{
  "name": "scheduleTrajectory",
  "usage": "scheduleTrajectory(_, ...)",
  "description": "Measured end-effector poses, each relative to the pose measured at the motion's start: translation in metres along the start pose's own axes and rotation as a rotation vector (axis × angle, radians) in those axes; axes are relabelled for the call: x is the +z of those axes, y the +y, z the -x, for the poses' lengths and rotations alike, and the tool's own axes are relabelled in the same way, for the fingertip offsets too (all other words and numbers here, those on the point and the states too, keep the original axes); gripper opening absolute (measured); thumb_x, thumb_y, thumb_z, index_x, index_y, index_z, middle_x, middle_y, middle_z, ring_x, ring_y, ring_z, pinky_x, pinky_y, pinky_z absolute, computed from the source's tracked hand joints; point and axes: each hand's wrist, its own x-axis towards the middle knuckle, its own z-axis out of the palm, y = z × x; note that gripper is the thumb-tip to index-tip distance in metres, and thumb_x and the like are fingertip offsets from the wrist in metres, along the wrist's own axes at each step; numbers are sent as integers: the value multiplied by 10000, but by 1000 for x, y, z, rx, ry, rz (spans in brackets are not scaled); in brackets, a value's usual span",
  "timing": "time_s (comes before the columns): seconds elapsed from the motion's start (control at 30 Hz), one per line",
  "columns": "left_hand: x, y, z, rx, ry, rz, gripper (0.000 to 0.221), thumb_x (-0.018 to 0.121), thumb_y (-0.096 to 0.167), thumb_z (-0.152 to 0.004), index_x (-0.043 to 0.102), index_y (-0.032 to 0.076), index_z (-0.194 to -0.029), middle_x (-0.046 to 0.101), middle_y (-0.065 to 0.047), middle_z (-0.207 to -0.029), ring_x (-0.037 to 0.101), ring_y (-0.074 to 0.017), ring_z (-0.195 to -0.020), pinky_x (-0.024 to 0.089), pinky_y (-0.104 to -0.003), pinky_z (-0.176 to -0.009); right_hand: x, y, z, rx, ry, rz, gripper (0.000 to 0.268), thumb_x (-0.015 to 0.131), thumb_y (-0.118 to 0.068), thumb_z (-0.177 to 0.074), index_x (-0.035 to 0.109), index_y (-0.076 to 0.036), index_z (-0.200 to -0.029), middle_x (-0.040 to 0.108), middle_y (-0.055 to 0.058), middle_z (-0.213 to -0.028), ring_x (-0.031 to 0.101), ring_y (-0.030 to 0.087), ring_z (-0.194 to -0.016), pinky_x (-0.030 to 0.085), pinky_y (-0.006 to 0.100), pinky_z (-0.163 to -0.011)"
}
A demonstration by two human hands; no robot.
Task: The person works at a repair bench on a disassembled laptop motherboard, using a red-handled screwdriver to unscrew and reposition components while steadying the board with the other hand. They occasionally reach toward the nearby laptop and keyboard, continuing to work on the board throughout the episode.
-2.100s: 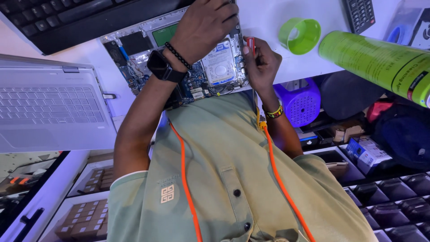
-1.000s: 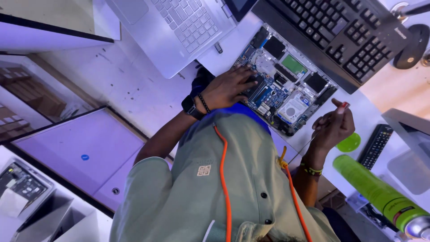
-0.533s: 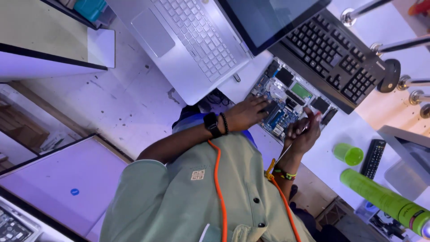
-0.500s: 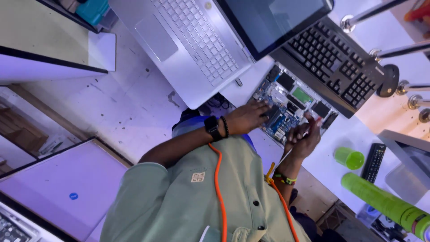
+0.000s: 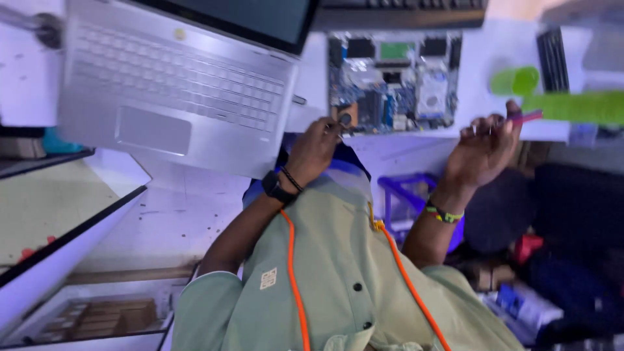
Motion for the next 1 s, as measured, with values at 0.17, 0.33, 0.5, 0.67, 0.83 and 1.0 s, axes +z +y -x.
scheduleTrajectory(0.17,-9,7,-3,34,17,46,355,628,65,-1009,582,29,-1359,477,-228,-1405,564,-429,-1176,543,-504,-929,20,-33,14,-349,-200,226,316,637,-327,-1094,527,-109,-1294,678,139,-1150,715,360,-1118,631,414,-845)
scheduleTrajectory(0.33,-8,3,4,30,58,-6,334,639,84,-1053,581,22,-1375,456,-226,-1486,633,-378,-1154,593,-488,-922,52,-38,12,-413,-291,366,299,655,-302,-1095,449,-97,-1165,597,235,-1077,673,387,-962,612,465,-808)
scheduleTrajectory(0.5,-9,6,8,65,131,-5,267,629,66,-1076,649,-44,-1318,531,-204,-1493,638,-382,-1299,579,-465,-1039,67,-36,8,-523,-408,537,262,549,-277,-1148,413,-53,-1146,527,201,-936,657,357,-855,630,491,-804)
scheduleTrajectory(0.67,-3,8,14,39,141,2,341,630,62,-1083,608,-30,-1411,537,-201,-1506,637,-377,-1292,584,-447,-1043,70,-32,4,-485,-442,561,272,544,-293,-1151,416,-53,-1155,543,197,-944,687,372,-897,620,469,-840)
scheduleTrajectory(0.83,-4,9,14,32,144,4,363,629,52,-1091,586,-17,-1445,509,-181,-1547,644,-373,-1288,600,-447,-1023,76,-27,-3,-496,-523,514,254,523,-281,-1157,421,-49,-1146,501,187,-952,604,315,-873,613,504,-886)
scheduleTrajectory(1.0,-7,10,11,45,137,26,326,605,60,-1093,602,-38,-1403,535,-211,-1513,636,-390,-1294,577,-466,-1044,76,-25,-9,-502,-575,536,207,481,-241,-1176,413,-45,-1163,518,201,-968,624,356,-884,612,512,-859)
